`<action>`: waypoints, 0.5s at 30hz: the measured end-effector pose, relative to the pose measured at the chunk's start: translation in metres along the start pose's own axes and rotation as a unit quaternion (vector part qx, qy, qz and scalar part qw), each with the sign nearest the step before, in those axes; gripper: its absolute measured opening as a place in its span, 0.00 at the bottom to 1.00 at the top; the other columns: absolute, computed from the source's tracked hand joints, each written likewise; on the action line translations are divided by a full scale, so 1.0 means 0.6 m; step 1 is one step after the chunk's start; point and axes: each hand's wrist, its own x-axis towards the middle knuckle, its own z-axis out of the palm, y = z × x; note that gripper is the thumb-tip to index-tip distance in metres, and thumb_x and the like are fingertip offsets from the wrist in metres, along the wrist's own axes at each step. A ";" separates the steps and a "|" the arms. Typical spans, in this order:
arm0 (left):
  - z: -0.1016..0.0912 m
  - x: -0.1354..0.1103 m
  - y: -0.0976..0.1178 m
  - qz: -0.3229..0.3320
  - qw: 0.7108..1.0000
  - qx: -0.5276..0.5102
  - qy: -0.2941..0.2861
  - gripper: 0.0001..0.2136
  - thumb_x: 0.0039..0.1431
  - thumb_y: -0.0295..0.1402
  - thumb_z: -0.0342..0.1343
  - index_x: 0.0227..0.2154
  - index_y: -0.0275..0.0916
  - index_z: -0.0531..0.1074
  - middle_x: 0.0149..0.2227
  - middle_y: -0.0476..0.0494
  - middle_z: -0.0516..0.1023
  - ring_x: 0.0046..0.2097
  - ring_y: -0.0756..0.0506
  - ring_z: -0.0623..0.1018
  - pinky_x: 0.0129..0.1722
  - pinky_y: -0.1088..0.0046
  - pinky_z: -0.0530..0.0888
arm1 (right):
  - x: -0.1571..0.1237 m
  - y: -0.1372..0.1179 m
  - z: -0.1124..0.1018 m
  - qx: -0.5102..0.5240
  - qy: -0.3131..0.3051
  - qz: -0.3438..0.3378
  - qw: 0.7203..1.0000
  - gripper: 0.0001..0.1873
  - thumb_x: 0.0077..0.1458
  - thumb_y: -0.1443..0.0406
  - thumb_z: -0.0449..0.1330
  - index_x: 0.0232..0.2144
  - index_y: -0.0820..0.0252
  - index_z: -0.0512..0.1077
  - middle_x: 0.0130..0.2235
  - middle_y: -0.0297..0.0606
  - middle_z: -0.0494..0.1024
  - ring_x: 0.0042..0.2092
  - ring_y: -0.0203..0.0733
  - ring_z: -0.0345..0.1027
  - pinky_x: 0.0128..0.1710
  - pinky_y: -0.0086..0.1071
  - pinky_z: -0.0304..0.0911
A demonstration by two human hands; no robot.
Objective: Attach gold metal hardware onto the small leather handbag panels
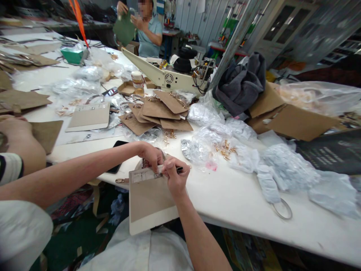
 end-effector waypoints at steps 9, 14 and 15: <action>0.010 0.002 -0.005 0.006 0.999 -0.006 0.032 0.15 0.34 0.34 0.77 0.26 0.39 0.80 0.24 0.46 0.79 0.29 0.44 0.80 0.27 0.71 0.77 | 0.011 -0.016 0.007 -0.010 -0.049 0.047 0.998 0.25 0.72 0.52 0.65 0.24 0.57 0.70 0.25 0.30 0.65 0.21 0.32 0.53 0.21 0.31 0.43; 0.026 -0.005 -0.024 0.029 0.996 -0.054 0.071 0.15 0.36 0.35 0.75 0.29 0.39 0.81 0.25 0.46 0.80 0.30 0.42 0.81 0.28 0.69 0.79 | 0.008 -0.014 0.014 -0.024 -0.060 0.007 0.998 0.31 0.74 0.51 0.61 0.20 0.56 0.62 0.21 0.29 0.59 0.22 0.36 0.52 0.24 0.34 0.47; 0.028 -0.006 -0.027 0.031 0.995 -0.061 0.078 0.15 0.36 0.35 0.75 0.29 0.39 0.81 0.25 0.46 0.81 0.30 0.43 0.81 0.28 0.69 0.79 | 0.008 -0.015 0.014 -0.027 -0.066 0.002 0.997 0.31 0.74 0.52 0.61 0.20 0.56 0.63 0.22 0.30 0.59 0.23 0.36 0.53 0.24 0.34 0.47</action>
